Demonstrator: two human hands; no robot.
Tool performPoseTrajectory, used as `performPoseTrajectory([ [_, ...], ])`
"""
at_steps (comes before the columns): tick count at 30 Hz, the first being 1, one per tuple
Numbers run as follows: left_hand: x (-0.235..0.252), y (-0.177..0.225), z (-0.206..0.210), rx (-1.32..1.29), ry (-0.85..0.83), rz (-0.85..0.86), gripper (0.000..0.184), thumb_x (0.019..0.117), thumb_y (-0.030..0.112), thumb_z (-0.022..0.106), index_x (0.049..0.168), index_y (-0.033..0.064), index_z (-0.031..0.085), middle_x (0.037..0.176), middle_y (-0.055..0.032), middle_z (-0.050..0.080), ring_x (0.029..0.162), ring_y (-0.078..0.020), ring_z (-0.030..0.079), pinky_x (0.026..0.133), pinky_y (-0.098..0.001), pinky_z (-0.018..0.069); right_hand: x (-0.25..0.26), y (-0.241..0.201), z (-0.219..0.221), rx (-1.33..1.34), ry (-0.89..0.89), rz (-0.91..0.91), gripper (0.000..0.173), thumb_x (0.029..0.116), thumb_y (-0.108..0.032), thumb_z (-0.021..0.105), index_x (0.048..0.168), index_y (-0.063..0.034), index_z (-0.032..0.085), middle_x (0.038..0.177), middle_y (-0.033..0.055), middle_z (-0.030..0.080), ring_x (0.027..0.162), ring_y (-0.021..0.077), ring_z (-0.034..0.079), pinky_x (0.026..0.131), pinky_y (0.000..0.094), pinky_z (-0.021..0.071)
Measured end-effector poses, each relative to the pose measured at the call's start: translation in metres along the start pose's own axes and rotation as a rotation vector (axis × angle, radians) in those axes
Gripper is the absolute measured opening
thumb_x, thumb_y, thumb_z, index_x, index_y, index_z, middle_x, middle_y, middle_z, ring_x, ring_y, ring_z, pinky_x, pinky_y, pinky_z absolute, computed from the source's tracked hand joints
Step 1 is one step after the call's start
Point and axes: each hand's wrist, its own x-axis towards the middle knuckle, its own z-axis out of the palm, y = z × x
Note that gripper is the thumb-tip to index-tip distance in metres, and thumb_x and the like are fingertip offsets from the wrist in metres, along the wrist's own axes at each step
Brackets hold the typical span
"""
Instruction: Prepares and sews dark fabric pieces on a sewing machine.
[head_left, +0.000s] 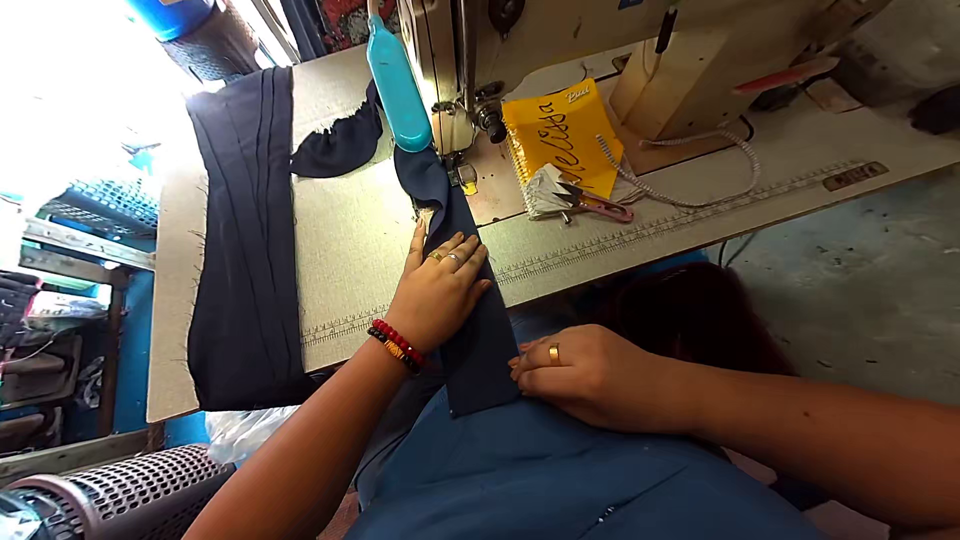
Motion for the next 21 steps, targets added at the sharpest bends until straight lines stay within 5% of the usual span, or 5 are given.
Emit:
performPoseTrajectory([
  [7, -0.003, -0.009, 0.000, -0.049, 0.035, -0.015, 0.043, 0.1067, 0.033, 0.047, 0.134, 0.0074, 0.068, 0.141, -0.0099, 0.064, 0.138, -0.0287, 0.055, 0.121, -0.0655, 0.0219, 0.012, 0.038, 0.004, -0.144, 0.023, -0.022, 0.020, 0.1021, -0.005, 0.052, 0.095, -0.0043, 0.070, 0.099, 0.0110, 0.076, 0.099, 0.0228, 0.075, 0.091, 0.0377, 0.0600],
  [10, -0.009, -0.014, -0.003, -0.164, 0.112, -0.036, 0.037, 0.1046, 0.028, 0.051, 0.128, 0.0070, 0.071, 0.136, -0.0102, 0.067, 0.135, -0.0277, 0.057, 0.120, -0.0592, 0.0306, 0.013, 0.042, 0.007, -0.146, 0.046, -0.013, 0.020, 0.1029, -0.006, 0.052, 0.095, -0.0043, 0.070, 0.100, 0.0112, 0.076, 0.099, 0.0231, 0.075, 0.092, 0.0375, 0.0601],
  [14, -0.015, -0.015, -0.009, -0.329, 0.257, -0.136, 0.028, 0.1015, 0.018, 0.055, 0.118, 0.0056, 0.074, 0.130, -0.0112, 0.069, 0.127, -0.0255, 0.063, 0.108, -0.0460, 0.0484, 0.008, 0.039, 0.017, -0.228, 0.069, -0.068, 0.021, 0.1023, -0.001, 0.049, 0.095, -0.0029, 0.069, 0.101, 0.0131, 0.077, 0.103, 0.0254, 0.075, 0.096, 0.0395, 0.0591],
  [18, -0.019, -0.007, 0.000, -0.301, 0.262, -0.087, 0.028, 0.1026, 0.020, 0.055, 0.117, 0.0084, 0.076, 0.128, -0.0087, 0.071, 0.125, -0.0236, 0.064, 0.105, -0.0436, 0.0511, 0.005, 0.041, 0.018, -0.387, 0.028, -0.184, 0.019, 0.1025, 0.001, 0.050, 0.097, -0.0018, 0.068, 0.101, 0.0129, 0.077, 0.108, 0.0281, 0.074, 0.103, 0.0454, 0.0548],
  [21, -0.003, -0.014, -0.012, -0.436, 0.348, -0.166, 0.025, 0.0992, 0.014, 0.058, 0.116, 0.0039, 0.074, 0.117, -0.0103, 0.073, 0.110, -0.0199, 0.069, 0.096, -0.0400, 0.0557, 0.006, 0.040, 0.015, -0.357, 0.043, -0.150, 0.018, 0.1054, -0.008, 0.051, 0.104, -0.0033, 0.069, 0.108, 0.0119, 0.076, 0.112, 0.0279, 0.072, 0.106, 0.0461, 0.0530],
])
